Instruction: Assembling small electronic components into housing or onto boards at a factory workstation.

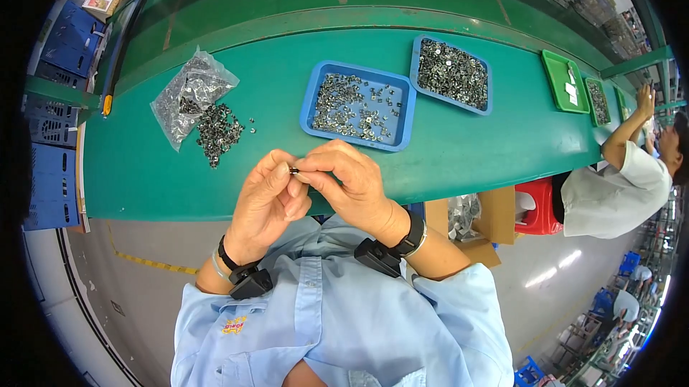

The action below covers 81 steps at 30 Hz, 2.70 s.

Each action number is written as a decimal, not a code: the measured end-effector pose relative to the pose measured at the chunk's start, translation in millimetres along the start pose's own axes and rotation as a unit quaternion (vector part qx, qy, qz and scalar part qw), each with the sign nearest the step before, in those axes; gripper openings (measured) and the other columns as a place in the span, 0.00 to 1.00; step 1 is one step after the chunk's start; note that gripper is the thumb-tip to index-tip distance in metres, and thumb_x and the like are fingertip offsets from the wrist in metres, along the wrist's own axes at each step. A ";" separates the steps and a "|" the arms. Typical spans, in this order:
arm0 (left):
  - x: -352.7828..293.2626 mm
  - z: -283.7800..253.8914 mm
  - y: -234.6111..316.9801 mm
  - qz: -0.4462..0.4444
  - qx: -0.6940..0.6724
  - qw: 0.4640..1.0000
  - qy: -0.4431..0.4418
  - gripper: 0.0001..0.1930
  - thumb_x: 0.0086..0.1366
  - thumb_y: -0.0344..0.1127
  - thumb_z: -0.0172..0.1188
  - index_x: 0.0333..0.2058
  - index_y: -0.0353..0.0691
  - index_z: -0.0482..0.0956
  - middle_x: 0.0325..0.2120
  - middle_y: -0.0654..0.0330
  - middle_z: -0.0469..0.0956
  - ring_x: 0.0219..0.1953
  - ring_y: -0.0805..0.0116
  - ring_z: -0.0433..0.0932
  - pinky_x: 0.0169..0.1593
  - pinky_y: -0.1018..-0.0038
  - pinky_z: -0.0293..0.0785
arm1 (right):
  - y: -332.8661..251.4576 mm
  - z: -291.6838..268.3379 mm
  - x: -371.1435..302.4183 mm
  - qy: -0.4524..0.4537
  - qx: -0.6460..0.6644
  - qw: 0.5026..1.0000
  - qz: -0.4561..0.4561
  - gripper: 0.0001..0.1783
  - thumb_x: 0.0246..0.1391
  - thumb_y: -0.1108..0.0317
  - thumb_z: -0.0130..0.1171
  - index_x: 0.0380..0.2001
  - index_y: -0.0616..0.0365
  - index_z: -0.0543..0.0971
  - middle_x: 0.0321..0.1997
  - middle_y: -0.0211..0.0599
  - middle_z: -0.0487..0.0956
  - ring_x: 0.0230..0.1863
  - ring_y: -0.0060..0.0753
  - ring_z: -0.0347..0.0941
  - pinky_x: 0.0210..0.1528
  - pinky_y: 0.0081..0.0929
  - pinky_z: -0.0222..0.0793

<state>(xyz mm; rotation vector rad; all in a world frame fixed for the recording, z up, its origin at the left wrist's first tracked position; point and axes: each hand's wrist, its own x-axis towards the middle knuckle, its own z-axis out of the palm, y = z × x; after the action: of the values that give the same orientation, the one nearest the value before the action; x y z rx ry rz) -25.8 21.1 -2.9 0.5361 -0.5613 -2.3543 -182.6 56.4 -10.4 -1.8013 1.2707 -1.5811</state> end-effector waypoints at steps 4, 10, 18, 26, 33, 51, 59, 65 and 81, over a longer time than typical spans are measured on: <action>-0.7 -1.3 -0.1 -0.003 -0.008 1.000 -0.009 0.08 0.65 0.38 0.53 0.34 0.40 0.70 0.20 0.63 0.72 0.17 0.75 0.66 0.20 0.78 0.59 | 1.4 0.5 0.2 -0.005 -0.004 1.000 -0.017 0.09 0.44 0.74 0.63 0.31 0.56 0.76 0.29 0.34 0.77 0.30 0.33 0.74 0.28 0.26 0.70; -1.3 -2.5 4.7 -0.016 0.008 1.000 -0.024 0.08 0.65 0.37 0.54 0.33 0.40 0.69 0.20 0.63 0.72 0.17 0.76 0.67 0.19 0.79 0.60 | 3.0 -1.4 2.8 -0.032 -0.004 0.998 -0.051 0.08 0.45 0.75 0.62 0.31 0.56 0.76 0.28 0.34 0.76 0.28 0.33 0.73 0.26 0.26 0.69; -2.1 -0.2 11.2 -0.018 0.111 0.993 0.022 0.08 0.65 0.38 0.53 0.33 0.40 0.69 0.18 0.63 0.70 0.15 0.74 0.65 0.18 0.78 0.59 | 6.3 -1.7 -2.5 -0.052 -0.002 0.999 -0.004 0.07 0.45 0.75 0.62 0.30 0.58 0.76 0.30 0.37 0.77 0.32 0.37 0.73 0.36 0.29 0.69; -2.1 8.2 12.7 -0.026 0.089 0.995 0.034 0.10 0.67 0.40 0.50 0.33 0.40 0.68 0.16 0.61 0.69 0.15 0.73 0.65 0.19 0.78 0.59 | 7.6 -0.3 -5.9 -0.020 0.085 0.994 0.059 0.07 0.46 0.75 0.63 0.30 0.57 0.76 0.30 0.36 0.77 0.34 0.34 0.73 0.36 0.27 0.69; -2.3 4.9 13.0 -0.025 0.107 0.994 0.026 0.10 0.66 0.39 0.51 0.33 0.39 0.69 0.17 0.62 0.69 0.16 0.75 0.66 0.19 0.79 0.60 | 6.3 -0.6 -5.8 -0.026 0.080 0.995 0.056 0.07 0.46 0.76 0.62 0.31 0.57 0.76 0.31 0.36 0.77 0.34 0.33 0.73 0.36 0.27 0.69; -5.5 3.8 12.4 -0.029 0.120 0.992 0.040 0.07 0.66 0.35 0.52 0.35 0.38 0.69 0.20 0.62 0.71 0.17 0.75 0.68 0.19 0.79 0.61 | 6.4 -4.7 -4.9 -0.061 0.025 0.997 0.031 0.08 0.46 0.75 0.62 0.31 0.56 0.76 0.31 0.36 0.77 0.34 0.36 0.73 0.36 0.28 0.70; -5.7 2.3 14.2 -0.027 0.120 0.992 0.032 0.07 0.65 0.36 0.53 0.35 0.39 0.70 0.23 0.64 0.73 0.19 0.79 0.69 0.20 0.83 0.63 | 6.9 -2.4 -4.0 -0.055 0.021 0.997 0.042 0.07 0.47 0.75 0.62 0.31 0.56 0.75 0.31 0.35 0.78 0.33 0.34 0.74 0.34 0.27 0.69; -5.0 3.3 14.6 -0.017 0.152 0.988 0.033 0.07 0.65 0.36 0.53 0.35 0.39 0.70 0.23 0.64 0.73 0.19 0.80 0.69 0.20 0.83 0.63 | 8.1 -2.9 -2.6 -0.053 0.020 0.998 0.042 0.08 0.47 0.74 0.62 0.32 0.56 0.75 0.30 0.34 0.78 0.32 0.32 0.74 0.33 0.26 0.69; 6.1 0.3 11.5 -0.022 0.150 0.988 0.031 0.08 0.66 0.37 0.53 0.37 0.39 0.70 0.21 0.64 0.71 0.18 0.78 0.68 0.20 0.82 0.62 | 7.1 -14.9 17.0 -0.049 -0.100 0.994 -0.007 0.08 0.45 0.75 0.62 0.30 0.57 0.75 0.28 0.36 0.77 0.30 0.34 0.74 0.31 0.26 0.70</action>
<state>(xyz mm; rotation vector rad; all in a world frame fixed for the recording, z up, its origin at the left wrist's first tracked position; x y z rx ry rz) -24.6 9.1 2.0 0.7608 -0.8913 -2.2974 -200.2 42.4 -2.9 -1.9856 1.4153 -1.3953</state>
